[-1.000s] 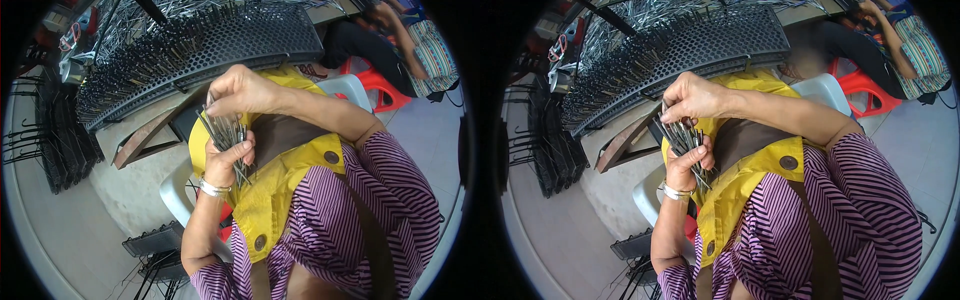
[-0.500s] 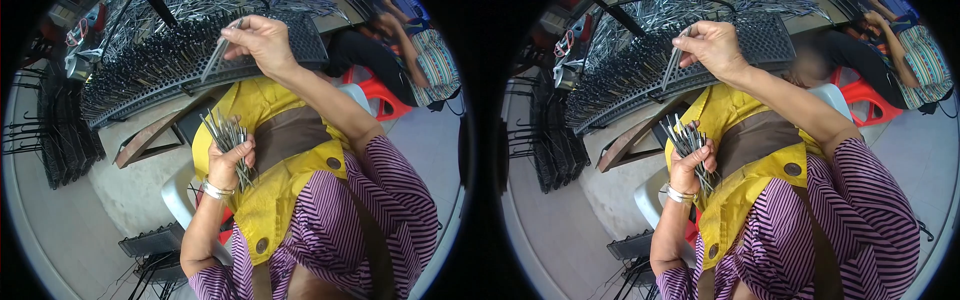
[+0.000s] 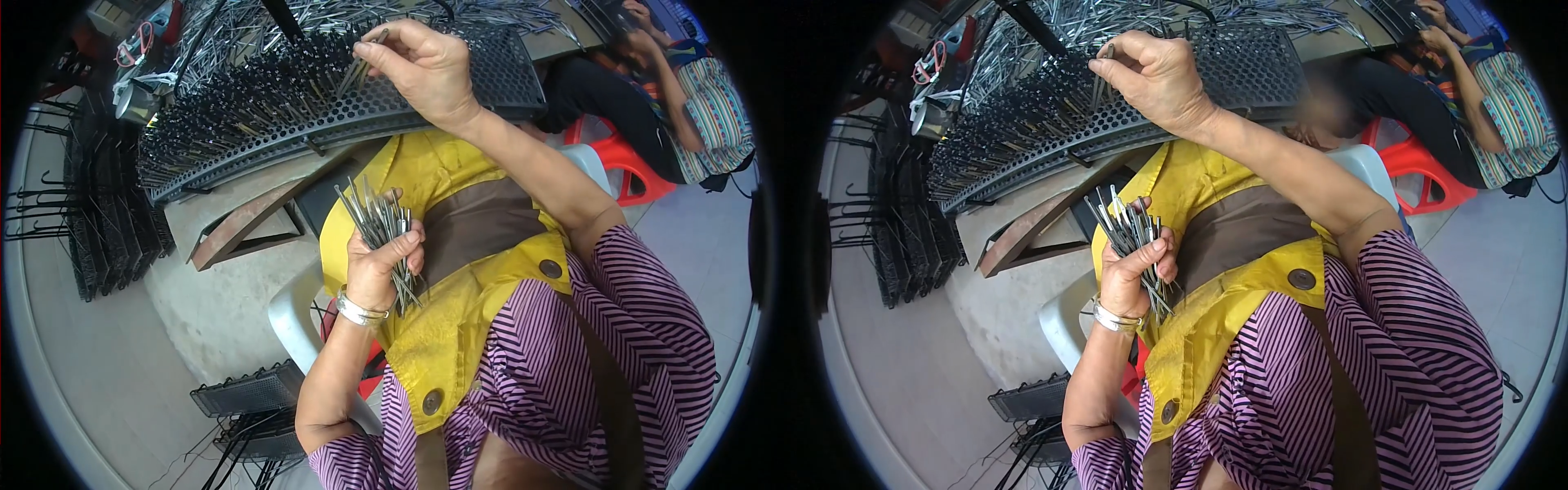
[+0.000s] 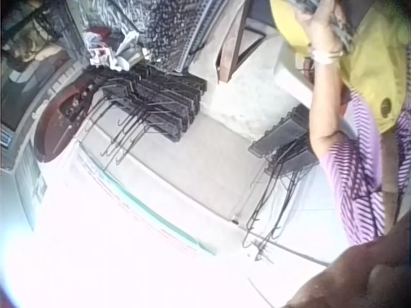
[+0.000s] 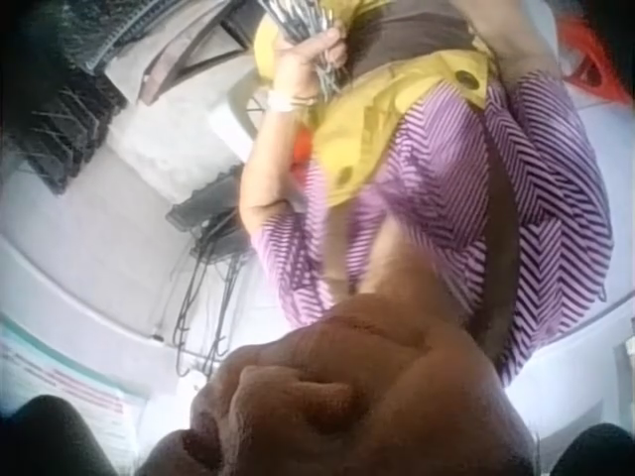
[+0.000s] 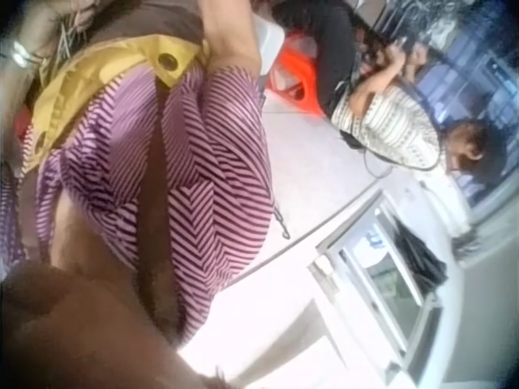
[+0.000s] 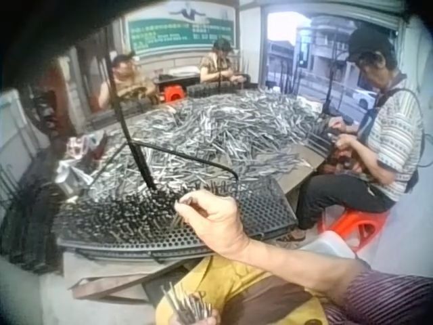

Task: Sort and arrange thin metal rods into a perforated metal tray.

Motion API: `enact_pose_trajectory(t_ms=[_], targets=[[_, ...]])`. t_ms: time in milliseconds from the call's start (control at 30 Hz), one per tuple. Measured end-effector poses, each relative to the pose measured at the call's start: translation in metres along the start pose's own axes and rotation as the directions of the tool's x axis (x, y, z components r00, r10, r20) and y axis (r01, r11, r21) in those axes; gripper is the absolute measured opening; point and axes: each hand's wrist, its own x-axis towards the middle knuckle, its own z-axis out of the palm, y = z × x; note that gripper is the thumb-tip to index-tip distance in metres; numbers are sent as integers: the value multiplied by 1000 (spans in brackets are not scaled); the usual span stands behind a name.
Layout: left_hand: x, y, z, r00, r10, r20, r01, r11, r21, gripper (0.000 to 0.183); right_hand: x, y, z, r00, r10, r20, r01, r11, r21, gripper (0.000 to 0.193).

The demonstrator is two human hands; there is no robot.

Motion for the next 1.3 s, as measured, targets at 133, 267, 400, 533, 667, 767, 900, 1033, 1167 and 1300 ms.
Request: enact_pose_trajectory(t_ms=[133, 267, 400, 533, 667, 767, 900, 1033, 1167, 1300], targets=[[-1, 1, 2, 1000, -4, -2, 4, 1000, -10, 53, 3, -3, -3, 996, -81, 24, 83, 994, -77, 8], [-1, 0, 0, 1000, -1, 8, 1, 1000, -13, 54, 5, -2, -4, 993, -116, 15, 117, 988, -101, 8], [0, -1, 0, 1000, -14, -2, 14, 999, -32, 54, 3, -4, -4, 997, -67, 38, 71, 991, -113, 8], [0, 0, 1, 1000, -12, 5, 12, 999, -37, 53, 0, 7, -2, 999, 37, 13, -38, 996, 76, 8], [0, 0, 0, 1000, -13, 13, 13, 999, -41, 53, 2, 9, -1, 989, 147, -3, -143, 961, 236, 7], [0, 0, 0, 1000, -17, -9, 17, 999, -31, 54, 4, 5, 1, 992, -11, 129, 15, 999, -29, 6], [0, 1, 0, 1000, -16, -7, 16, 999, -35, 54, 14, -4, 8, 949, -165, 270, 228, 948, -221, 7], [0, 1, -1, 1000, -14, -7, 14, 999, -38, 54, 22, -6, 15, 927, -161, 338, 273, 909, -315, 9], [-1, 1, 0, 1000, -20, -3, 20, 999, -40, 53, 22, -1, 16, 942, -186, 280, 260, 932, -254, 9], [-1, 0, -3, 1000, -20, 3, 20, 999, -47, 53, 20, -3, 18, 954, -124, 275, 201, 941, -271, 11]])
